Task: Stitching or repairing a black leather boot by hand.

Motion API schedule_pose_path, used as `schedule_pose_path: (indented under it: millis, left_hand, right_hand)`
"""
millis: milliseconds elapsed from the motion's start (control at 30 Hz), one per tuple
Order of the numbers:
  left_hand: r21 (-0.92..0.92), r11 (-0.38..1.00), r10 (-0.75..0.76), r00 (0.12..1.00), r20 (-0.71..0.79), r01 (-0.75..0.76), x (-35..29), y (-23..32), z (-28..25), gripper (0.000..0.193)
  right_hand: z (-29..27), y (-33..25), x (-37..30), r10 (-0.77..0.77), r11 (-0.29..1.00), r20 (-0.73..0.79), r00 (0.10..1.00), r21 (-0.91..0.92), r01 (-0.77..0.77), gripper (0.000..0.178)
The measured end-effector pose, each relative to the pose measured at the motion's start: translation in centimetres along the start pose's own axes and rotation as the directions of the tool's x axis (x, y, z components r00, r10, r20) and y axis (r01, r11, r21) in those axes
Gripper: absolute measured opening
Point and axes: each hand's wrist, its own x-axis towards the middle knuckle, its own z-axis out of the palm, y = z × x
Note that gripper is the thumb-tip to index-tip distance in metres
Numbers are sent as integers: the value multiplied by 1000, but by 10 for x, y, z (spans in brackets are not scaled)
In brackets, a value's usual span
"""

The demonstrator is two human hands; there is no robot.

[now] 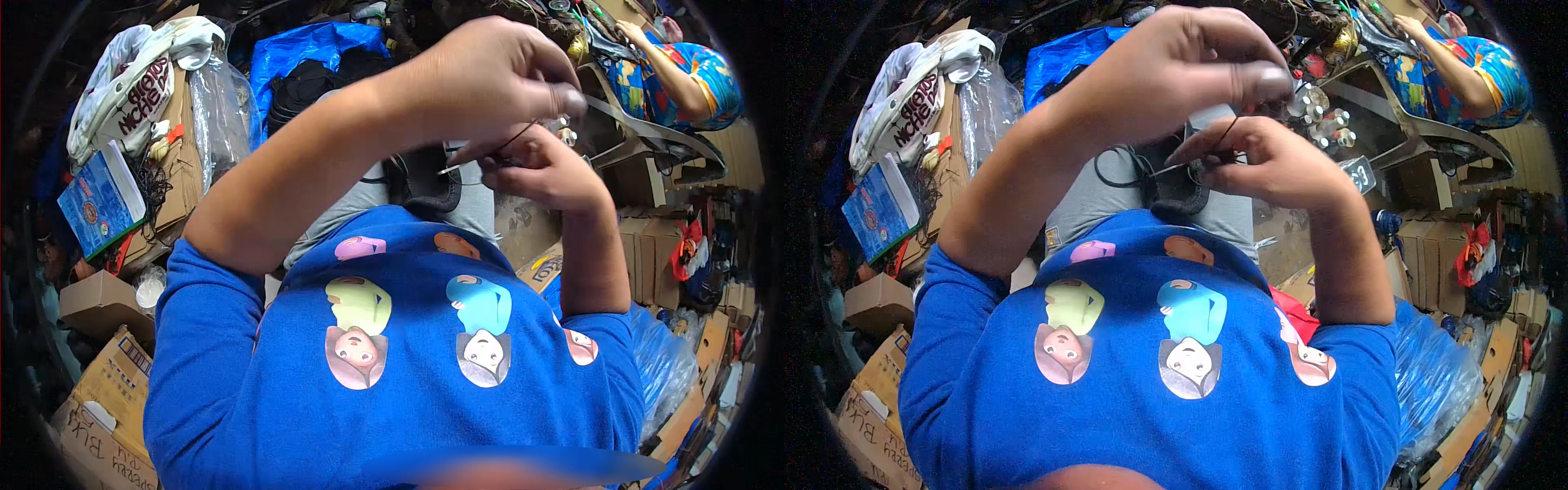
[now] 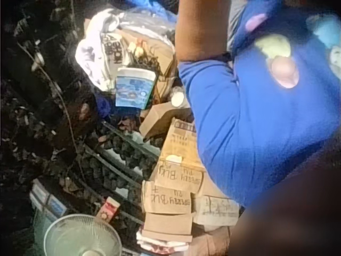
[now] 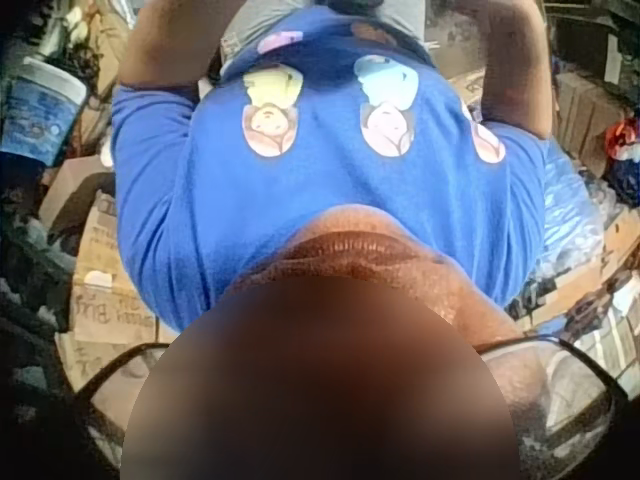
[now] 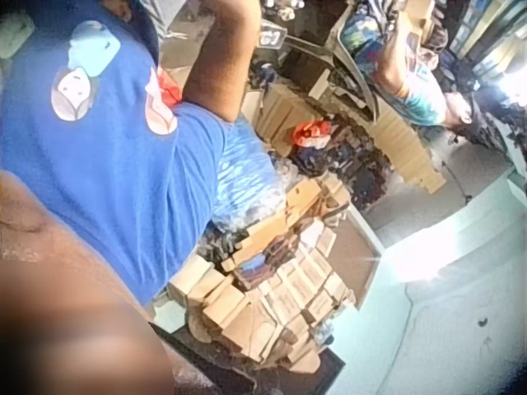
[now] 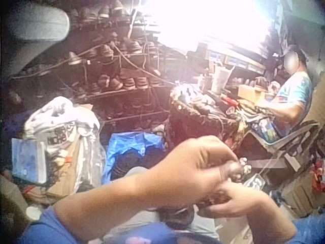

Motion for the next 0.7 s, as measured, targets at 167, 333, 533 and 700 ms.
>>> schedule_pose_path:
  millis: [167, 333, 533, 700]
  left_hand:
    - [-137, 967, -203, 974, 105, 216, 2, -43, 0, 36]
    - [-182, 921, -305, 927, 218, 345, -31, -67, -3, 30]
    - [-431, 857, -316, 949, -9, 282, -33, -53, 5, 30]
    - [-719, 694, -317, 913, -258, 38, -25, -51, -4, 25]
  right_hand:
    - [-19, -17, -15, -221, 972, -185, 958, 32, 231, 23]
    - [-26, -17, -35, -232, 949, -368, 900, -290, 126, 16]
    - [-13, -7, -3, -722, 533, -433, 539, -845, 35, 21]
    - [-8, -7, 37, -870, 332, -260, 418, -937, 108, 27]
